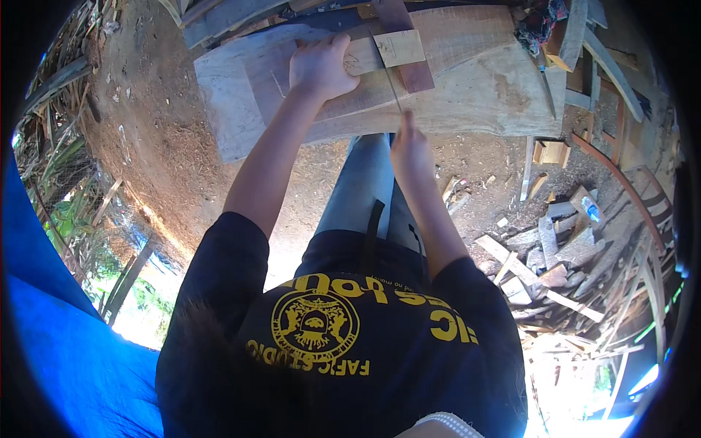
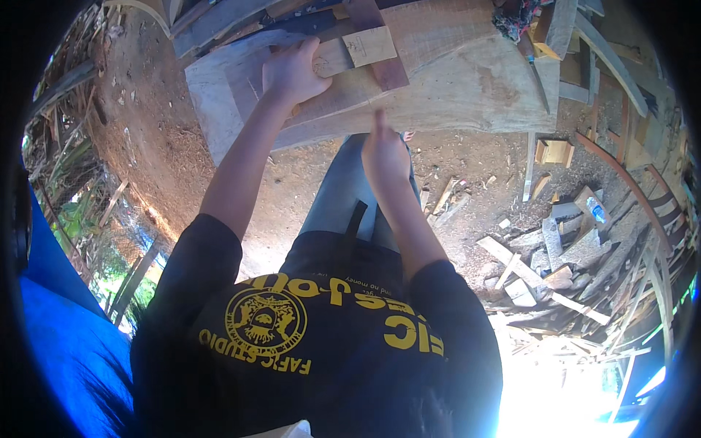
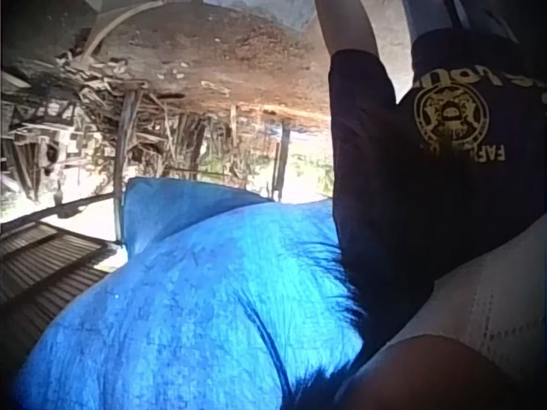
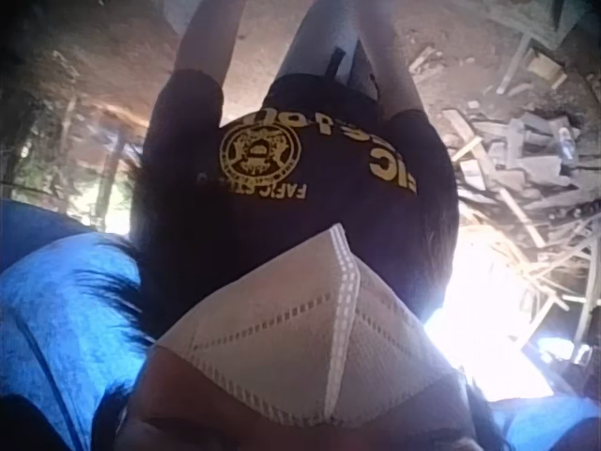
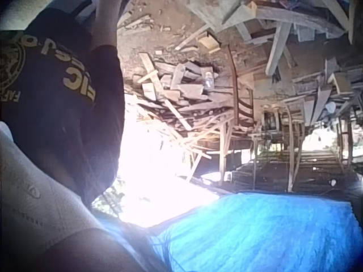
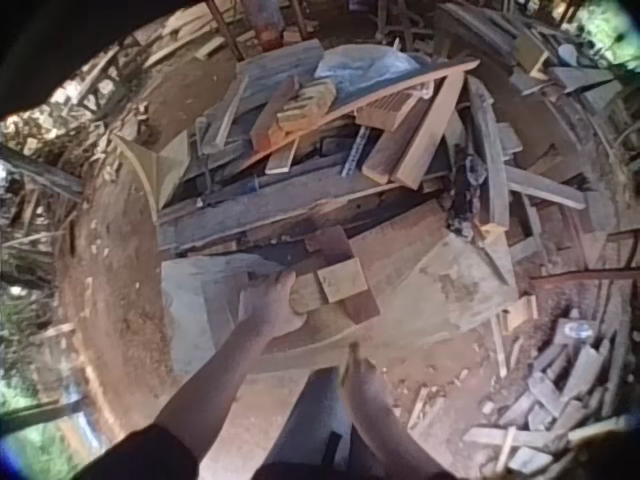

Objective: Manually sawing and chiseling a piece of wood at a workbench.

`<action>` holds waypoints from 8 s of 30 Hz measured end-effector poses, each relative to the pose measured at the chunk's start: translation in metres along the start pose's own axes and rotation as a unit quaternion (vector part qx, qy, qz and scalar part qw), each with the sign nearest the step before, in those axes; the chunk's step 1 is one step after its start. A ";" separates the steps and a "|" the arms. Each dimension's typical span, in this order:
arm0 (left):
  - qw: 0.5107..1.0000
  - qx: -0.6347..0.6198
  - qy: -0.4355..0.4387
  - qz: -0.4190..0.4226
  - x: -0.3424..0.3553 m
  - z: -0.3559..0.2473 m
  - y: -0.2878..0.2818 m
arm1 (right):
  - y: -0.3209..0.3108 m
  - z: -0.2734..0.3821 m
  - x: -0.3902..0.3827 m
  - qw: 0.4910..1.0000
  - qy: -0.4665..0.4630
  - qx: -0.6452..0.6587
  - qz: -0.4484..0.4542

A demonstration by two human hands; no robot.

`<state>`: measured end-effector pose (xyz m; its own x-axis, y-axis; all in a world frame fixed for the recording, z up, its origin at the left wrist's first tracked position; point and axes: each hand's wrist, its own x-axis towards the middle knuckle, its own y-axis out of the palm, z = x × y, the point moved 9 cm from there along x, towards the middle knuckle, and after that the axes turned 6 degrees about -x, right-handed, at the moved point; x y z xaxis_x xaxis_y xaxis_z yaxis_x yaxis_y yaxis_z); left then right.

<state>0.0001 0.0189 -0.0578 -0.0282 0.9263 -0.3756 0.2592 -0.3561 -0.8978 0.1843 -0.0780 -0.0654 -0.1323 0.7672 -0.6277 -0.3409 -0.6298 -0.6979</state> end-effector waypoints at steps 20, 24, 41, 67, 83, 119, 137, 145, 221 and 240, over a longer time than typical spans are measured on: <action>0.998 -0.029 -0.019 -0.054 -0.005 -0.005 -0.010 | -0.007 0.003 0.033 0.996 -0.053 0.046 -0.051; 0.999 -0.023 -0.018 -0.042 -0.006 -0.008 -0.011 | -0.002 -0.001 0.027 0.993 -0.088 0.013 -0.075; 0.992 -0.012 -0.029 0.121 0.000 -0.009 -0.009 | -0.010 0.010 0.012 0.996 -0.023 -0.041 -0.074; 0.993 0.006 0.025 0.117 0.010 -0.012 -0.014 | 0.007 -0.001 0.027 0.976 -0.118 -0.027 -0.179; 0.974 0.062 0.085 -0.200 -0.017 -0.017 -0.022 | -0.068 0.058 -0.004 0.752 0.087 0.597 0.268; 0.989 -0.074 -0.031 0.126 -0.030 -0.014 -0.007 | -0.028 0.016 -0.032 0.993 -0.061 0.097 -0.032; 0.996 -0.026 -0.059 0.068 -0.036 -0.018 0.000 | -0.048 0.040 -0.045 0.997 0.015 0.025 0.069; 1.000 0.001 -0.016 0.011 -0.039 -0.019 0.016 | -0.046 0.037 -0.025 0.996 -0.002 0.067 0.060; 0.997 -0.063 -0.006 0.049 -0.010 -0.004 -0.010 | -0.094 -0.002 -0.058 0.997 0.014 0.071 -0.029; 0.998 -0.008 0.002 0.068 -0.007 -0.003 -0.002 | -0.042 0.028 -0.001 0.985 -0.101 0.102 -0.100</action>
<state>0.0027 0.0133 -0.0529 0.0112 0.8700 -0.4929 0.2760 -0.4765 -0.8347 0.1720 -0.0487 -0.0262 -0.2190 0.8950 -0.3885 -0.5560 -0.4417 -0.7041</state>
